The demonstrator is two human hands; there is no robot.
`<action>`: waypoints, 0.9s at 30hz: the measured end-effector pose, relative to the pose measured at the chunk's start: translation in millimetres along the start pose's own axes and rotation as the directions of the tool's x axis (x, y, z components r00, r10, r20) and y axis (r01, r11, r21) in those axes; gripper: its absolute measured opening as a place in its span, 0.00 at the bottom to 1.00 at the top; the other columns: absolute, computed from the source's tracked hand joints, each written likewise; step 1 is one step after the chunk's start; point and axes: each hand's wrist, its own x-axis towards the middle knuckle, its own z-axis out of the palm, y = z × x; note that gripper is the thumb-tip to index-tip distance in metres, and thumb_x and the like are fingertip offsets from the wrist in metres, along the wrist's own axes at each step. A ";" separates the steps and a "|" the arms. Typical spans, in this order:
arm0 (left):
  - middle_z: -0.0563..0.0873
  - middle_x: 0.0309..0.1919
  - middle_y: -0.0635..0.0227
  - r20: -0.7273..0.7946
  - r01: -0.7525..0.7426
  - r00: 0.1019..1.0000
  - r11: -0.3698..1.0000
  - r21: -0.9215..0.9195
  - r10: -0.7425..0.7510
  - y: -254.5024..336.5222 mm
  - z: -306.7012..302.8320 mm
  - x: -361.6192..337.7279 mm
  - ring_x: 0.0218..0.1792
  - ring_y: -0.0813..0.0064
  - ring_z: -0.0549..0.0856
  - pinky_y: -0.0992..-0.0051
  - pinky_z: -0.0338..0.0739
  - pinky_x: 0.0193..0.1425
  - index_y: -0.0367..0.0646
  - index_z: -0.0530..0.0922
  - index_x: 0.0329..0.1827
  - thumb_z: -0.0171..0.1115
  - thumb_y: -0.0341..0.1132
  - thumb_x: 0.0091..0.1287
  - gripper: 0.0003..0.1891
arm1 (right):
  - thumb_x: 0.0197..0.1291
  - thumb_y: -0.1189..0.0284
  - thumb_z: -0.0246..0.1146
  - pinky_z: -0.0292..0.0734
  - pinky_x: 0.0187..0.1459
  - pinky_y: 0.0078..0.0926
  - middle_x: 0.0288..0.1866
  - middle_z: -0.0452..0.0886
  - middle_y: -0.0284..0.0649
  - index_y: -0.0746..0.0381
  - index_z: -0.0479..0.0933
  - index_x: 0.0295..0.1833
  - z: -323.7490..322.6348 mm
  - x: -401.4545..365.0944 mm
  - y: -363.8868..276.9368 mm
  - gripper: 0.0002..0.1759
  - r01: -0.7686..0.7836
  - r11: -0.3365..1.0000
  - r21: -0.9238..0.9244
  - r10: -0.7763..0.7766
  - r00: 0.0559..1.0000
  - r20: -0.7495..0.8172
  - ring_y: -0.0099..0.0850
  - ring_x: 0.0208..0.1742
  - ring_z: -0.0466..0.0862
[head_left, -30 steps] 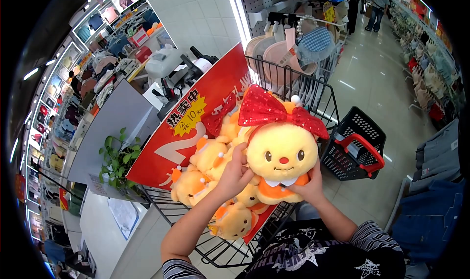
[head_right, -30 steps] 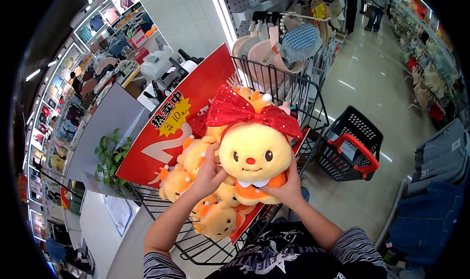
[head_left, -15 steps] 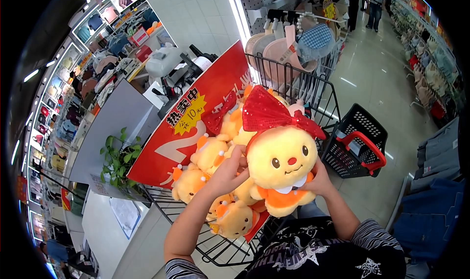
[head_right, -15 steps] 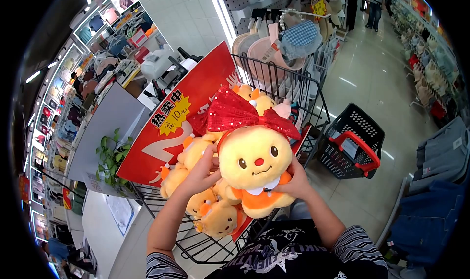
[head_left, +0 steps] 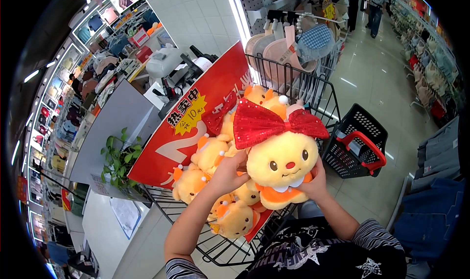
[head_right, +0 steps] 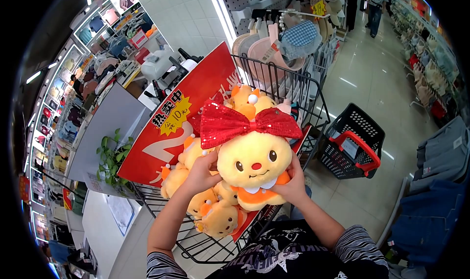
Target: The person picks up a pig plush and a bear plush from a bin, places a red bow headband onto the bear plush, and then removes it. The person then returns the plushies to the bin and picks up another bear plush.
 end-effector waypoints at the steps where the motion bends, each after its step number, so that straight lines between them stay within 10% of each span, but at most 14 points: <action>1: 0.79 0.39 0.64 0.007 -0.009 1.000 1.000 0.024 0.009 -0.1 0.1 -0.5 0.42 0.76 0.81 0.77 0.75 0.47 0.36 0.66 0.52 0.58 0.23 0.53 0.21 | 0.32 0.77 0.74 0.63 0.59 0.29 0.58 0.65 0.40 0.62 0.49 0.65 1.1 -0.4 0.7 0.53 0.000 1.000 0.000 0.000 1.000 -0.002 0.29 0.59 0.68; 5: 0.81 0.34 0.58 0.030 -0.039 0.999 0.995 -0.089 0.041 9.0 5.2 -0.7 0.41 0.66 0.82 0.72 0.76 0.46 0.34 0.64 0.45 0.56 0.24 0.51 0.17 | 0.31 0.77 0.74 0.65 0.58 0.31 0.57 0.65 0.41 0.62 0.53 0.61 3.2 -0.4 1.4 0.49 0.032 0.999 -0.011 -0.033 0.992 -0.118 0.31 0.57 0.69; 12: 0.65 0.57 0.56 0.086 -0.025 0.995 0.977 -0.210 0.044 9.0 22.8 -0.1 0.61 0.66 0.64 0.69 0.62 0.61 0.39 0.46 0.64 0.63 0.31 0.50 0.41 | 0.41 0.72 0.71 0.66 0.56 0.28 0.56 0.66 0.44 0.63 0.48 0.64 10.9 -8.1 -6.4 0.48 -0.016 0.909 -0.417 -0.062 0.983 -0.173 0.32 0.57 0.70; 14: 0.60 0.60 0.57 0.046 -0.098 0.994 0.993 -0.063 0.101 1.2 26.8 1.6 0.63 0.67 0.59 0.69 0.58 0.64 0.39 0.43 0.65 0.67 0.33 0.48 0.46 | 0.46 0.71 0.67 0.66 0.55 0.27 0.55 0.67 0.45 0.64 0.48 0.63 15.6 -9.5 -8.1 0.43 -0.002 0.931 -0.365 -0.055 0.988 -0.146 0.32 0.56 0.70; 21: 0.62 0.59 0.61 0.004 0.082 0.996 0.921 -0.380 -0.087 1.8 22.2 3.5 0.63 0.68 0.60 0.69 0.55 0.65 0.40 0.46 0.65 0.73 0.33 0.39 0.52 | 0.56 0.76 0.56 0.68 0.44 0.20 0.46 0.73 0.41 0.66 0.65 0.52 7.2 -1.2 -21.9 0.18 -0.075 0.971 -0.229 0.043 0.989 -0.142 0.25 0.43 0.74; 23: 0.62 0.59 0.60 0.010 0.093 0.995 0.914 -0.394 -0.097 3.5 20.6 4.4 0.62 0.67 0.60 0.69 0.56 0.65 0.40 0.47 0.65 0.73 0.32 0.39 0.52 | 0.53 0.77 0.57 0.68 0.44 0.21 0.38 0.74 0.40 0.66 0.69 0.46 -1.7 3.7 -24.9 0.13 0.166 0.766 -0.621 -0.264 0.962 -0.068 0.27 0.41 0.74; 27: 0.63 0.59 0.61 0.033 0.116 0.993 0.886 -0.448 -0.114 7.4 21.1 5.0 0.62 0.68 0.61 0.68 0.55 0.65 0.40 0.47 0.65 0.73 0.31 0.37 0.52 | 0.53 0.78 0.58 0.68 0.43 0.20 0.33 0.74 0.38 0.68 0.70 0.41 -19.1 5.9 -18.9 0.09 0.037 0.920 -0.391 -0.071 0.995 -0.072 0.26 0.38 0.74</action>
